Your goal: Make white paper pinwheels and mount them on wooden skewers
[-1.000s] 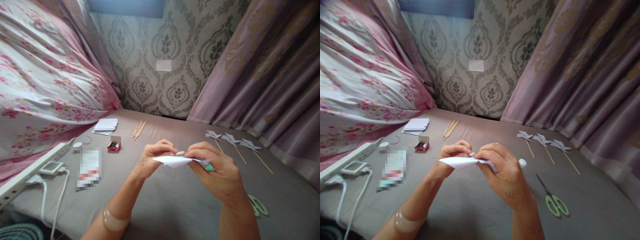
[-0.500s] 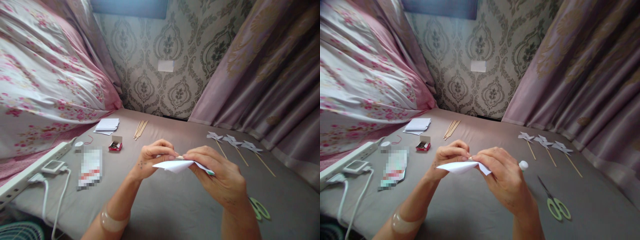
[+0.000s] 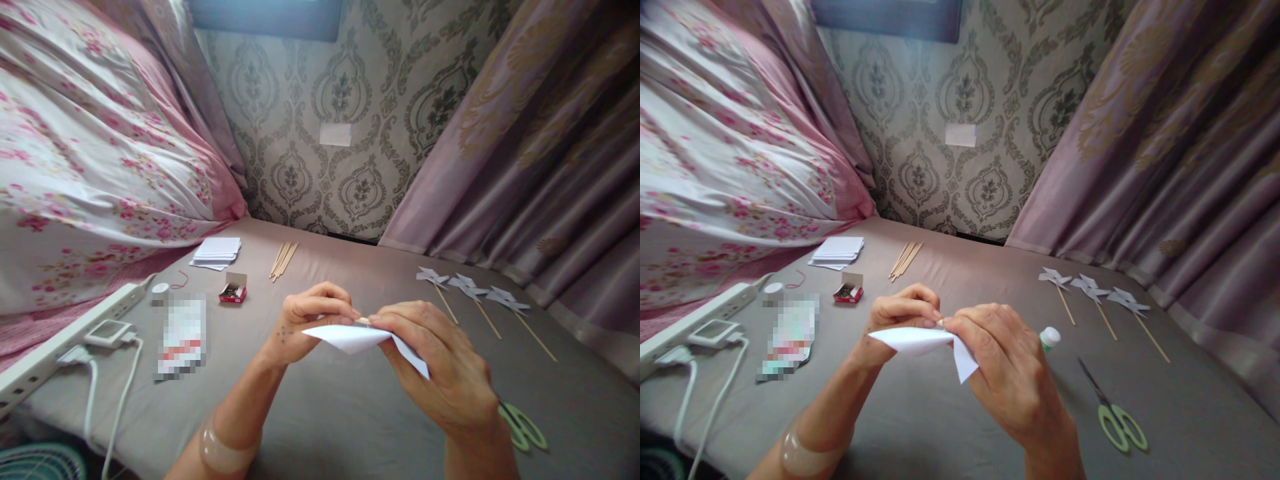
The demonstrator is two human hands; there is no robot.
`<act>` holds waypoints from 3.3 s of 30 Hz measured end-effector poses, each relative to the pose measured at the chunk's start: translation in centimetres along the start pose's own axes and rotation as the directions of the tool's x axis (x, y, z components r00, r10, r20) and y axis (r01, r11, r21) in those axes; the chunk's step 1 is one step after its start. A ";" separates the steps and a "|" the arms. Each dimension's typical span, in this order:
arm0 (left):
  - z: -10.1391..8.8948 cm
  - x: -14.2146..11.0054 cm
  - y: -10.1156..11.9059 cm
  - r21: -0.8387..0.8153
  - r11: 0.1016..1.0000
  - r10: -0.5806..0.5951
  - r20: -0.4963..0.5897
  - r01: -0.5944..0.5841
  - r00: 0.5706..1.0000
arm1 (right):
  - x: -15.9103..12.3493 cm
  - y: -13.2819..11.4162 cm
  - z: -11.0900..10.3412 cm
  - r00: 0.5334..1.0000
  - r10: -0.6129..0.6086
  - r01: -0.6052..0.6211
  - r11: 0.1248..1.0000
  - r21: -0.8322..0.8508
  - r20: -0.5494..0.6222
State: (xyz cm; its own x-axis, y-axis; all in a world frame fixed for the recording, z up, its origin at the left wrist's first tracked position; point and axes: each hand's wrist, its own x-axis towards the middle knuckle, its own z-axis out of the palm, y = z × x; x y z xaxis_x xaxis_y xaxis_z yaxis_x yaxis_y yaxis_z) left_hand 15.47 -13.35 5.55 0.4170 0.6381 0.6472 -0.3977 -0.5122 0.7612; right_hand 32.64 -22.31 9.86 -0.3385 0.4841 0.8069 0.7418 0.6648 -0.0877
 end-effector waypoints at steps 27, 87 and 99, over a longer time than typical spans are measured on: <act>0.9 0.5 -1.7 -0.189 0.884 -0.443 -0.046 0.428 0.895 | 0.1 2.9 4.5 0.622 0.772 -0.738 0.521 0.429 0.132; 0.3 0.4 -1.6 0.107 0.988 -0.136 0.234 0.113 0.963 | 0.0 2.6 0.2 0.977 0.213 -0.177 0.827 0.533 -0.006; -0.1 0.2 -4.4 0.106 0.926 -0.372 0.104 0.361 0.923 | -0.4 4.0 1.0 0.767 0.585 -0.355 0.729 0.586 -0.264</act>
State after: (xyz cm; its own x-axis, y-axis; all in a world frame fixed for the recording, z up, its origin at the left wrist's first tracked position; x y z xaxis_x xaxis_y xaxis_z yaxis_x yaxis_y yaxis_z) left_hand 17.22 -10.84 2.31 0.6179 0.7189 0.3185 -0.1311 -0.3051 0.9432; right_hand 35.14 -19.28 8.66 0.3272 0.6104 0.7213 0.3212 0.6461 -0.6924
